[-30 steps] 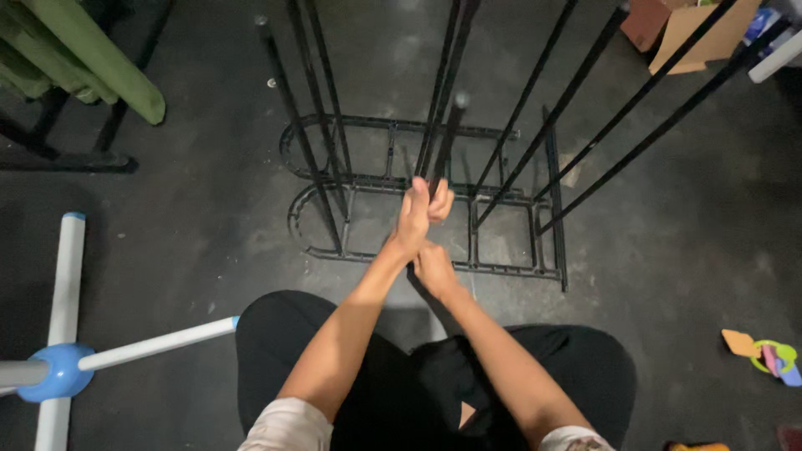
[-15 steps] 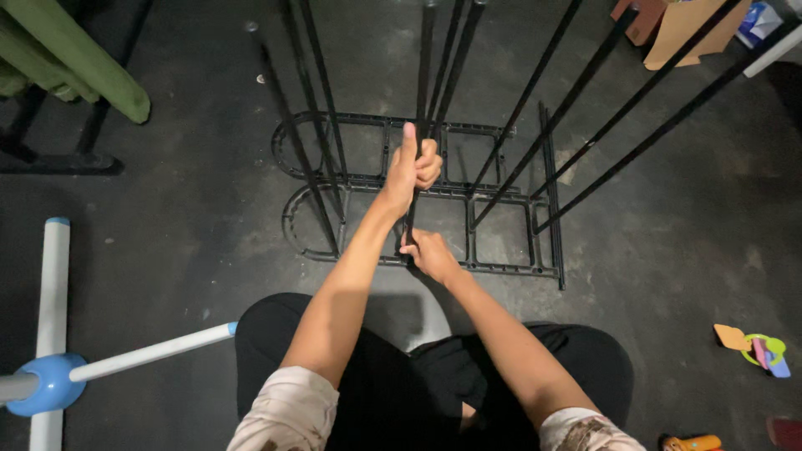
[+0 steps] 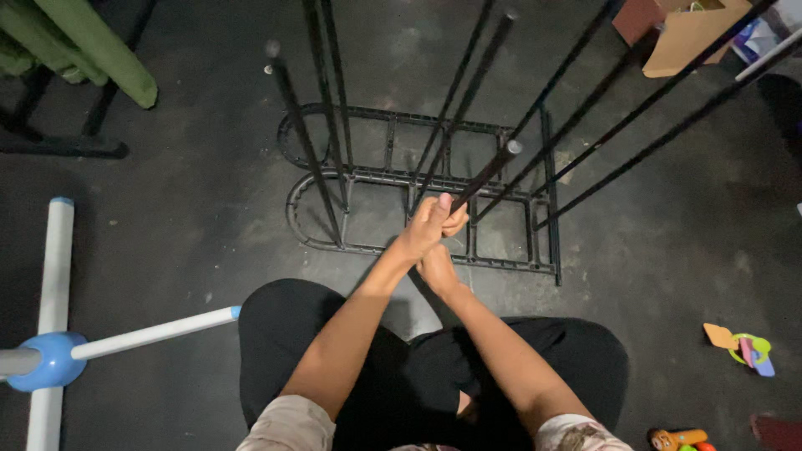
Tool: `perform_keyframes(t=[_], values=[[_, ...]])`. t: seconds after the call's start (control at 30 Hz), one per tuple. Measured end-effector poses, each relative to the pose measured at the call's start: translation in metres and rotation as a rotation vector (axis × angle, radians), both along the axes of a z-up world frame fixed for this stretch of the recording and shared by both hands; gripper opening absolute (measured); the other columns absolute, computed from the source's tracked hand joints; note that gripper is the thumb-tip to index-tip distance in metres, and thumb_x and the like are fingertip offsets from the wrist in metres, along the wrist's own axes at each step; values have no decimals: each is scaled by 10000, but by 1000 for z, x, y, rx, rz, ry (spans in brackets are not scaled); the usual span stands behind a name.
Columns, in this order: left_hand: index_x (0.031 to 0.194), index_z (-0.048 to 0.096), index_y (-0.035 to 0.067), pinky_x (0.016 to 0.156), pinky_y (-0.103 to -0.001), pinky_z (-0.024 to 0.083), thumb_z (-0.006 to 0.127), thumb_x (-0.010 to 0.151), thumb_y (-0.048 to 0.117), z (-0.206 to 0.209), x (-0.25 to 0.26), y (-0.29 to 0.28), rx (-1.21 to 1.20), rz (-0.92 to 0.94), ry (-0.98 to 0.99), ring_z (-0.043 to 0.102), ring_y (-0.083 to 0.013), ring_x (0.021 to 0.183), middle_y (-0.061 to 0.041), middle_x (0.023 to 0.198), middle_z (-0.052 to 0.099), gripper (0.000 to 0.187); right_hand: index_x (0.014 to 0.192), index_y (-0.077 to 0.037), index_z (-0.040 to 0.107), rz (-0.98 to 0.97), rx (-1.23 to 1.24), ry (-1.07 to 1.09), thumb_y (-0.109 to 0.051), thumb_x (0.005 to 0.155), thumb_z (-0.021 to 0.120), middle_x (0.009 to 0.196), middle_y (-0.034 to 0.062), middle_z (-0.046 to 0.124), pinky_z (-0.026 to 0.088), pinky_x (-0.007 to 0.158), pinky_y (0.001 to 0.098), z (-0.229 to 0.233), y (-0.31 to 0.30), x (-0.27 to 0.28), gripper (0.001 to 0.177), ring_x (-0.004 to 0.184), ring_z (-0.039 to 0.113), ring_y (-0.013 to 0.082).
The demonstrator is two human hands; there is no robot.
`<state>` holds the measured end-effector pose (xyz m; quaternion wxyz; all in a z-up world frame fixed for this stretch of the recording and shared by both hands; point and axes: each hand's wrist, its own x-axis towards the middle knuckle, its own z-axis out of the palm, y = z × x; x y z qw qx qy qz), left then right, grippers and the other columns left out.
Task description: The person assembles a black metal rack by inserting multiple vertical rods into a plastic base frame and then placing a top frame piece onto the rods. The person works by hand, aligning and seating each component without tools.
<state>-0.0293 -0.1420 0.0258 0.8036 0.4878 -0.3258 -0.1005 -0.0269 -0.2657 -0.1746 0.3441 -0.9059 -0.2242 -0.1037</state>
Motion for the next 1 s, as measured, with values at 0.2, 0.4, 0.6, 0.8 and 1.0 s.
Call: perform_keyframes(t=[0.2, 0.4, 0.6, 0.8, 1.0], values=[[687, 316, 125, 572, -286, 218, 365, 1068, 653, 1, 12, -5, -22, 25, 34, 263, -87, 590, 44, 637, 298, 653, 796, 26, 677, -16, -36, -13, 14, 797, 619, 796, 294, 660, 512, 677, 572, 0, 1, 5, 59, 775, 658, 494], [686, 289, 141, 556, -282, 191, 330, 1068, 674, 10, 38, 0, 22, 65, 48, 238, -82, 588, 50, 621, 282, 657, 972, 32, 687, 43, 18, -30, -8, 844, 662, 979, 283, 681, 513, 792, 540, 34, 7, 6, 137, 921, 648, 483], [684, 289, 154, 508, -274, 165, 277, 1052, 682, 27, 67, 3, 16, 92, 94, 230, -76, 541, 55, 591, 280, 644, 990, 34, 635, 118, 124, 26, -99, 867, 743, 956, 256, 681, 513, 768, 511, 66, 13, 12, 211, 945, 639, 479], [700, 288, 155, 506, -255, 172, 264, 1057, 685, 40, 74, 6, 20, 131, 123, 232, -60, 550, 56, 611, 279, 640, 922, 7, 606, 75, 148, 183, -110, 901, 739, 871, 220, 668, 517, 737, 464, 80, 15, 11, 178, 842, 660, 435], [1049, 498, 92, 813, -272, 433, 330, 1095, 632, -8, 79, 24, 49, 315, -61, 550, -137, 914, -18, 963, 586, 567, 917, -1, 631, 63, 109, 111, -96, 891, 749, 867, 217, 682, 513, 744, 480, 76, 15, 11, 155, 878, 659, 447]])
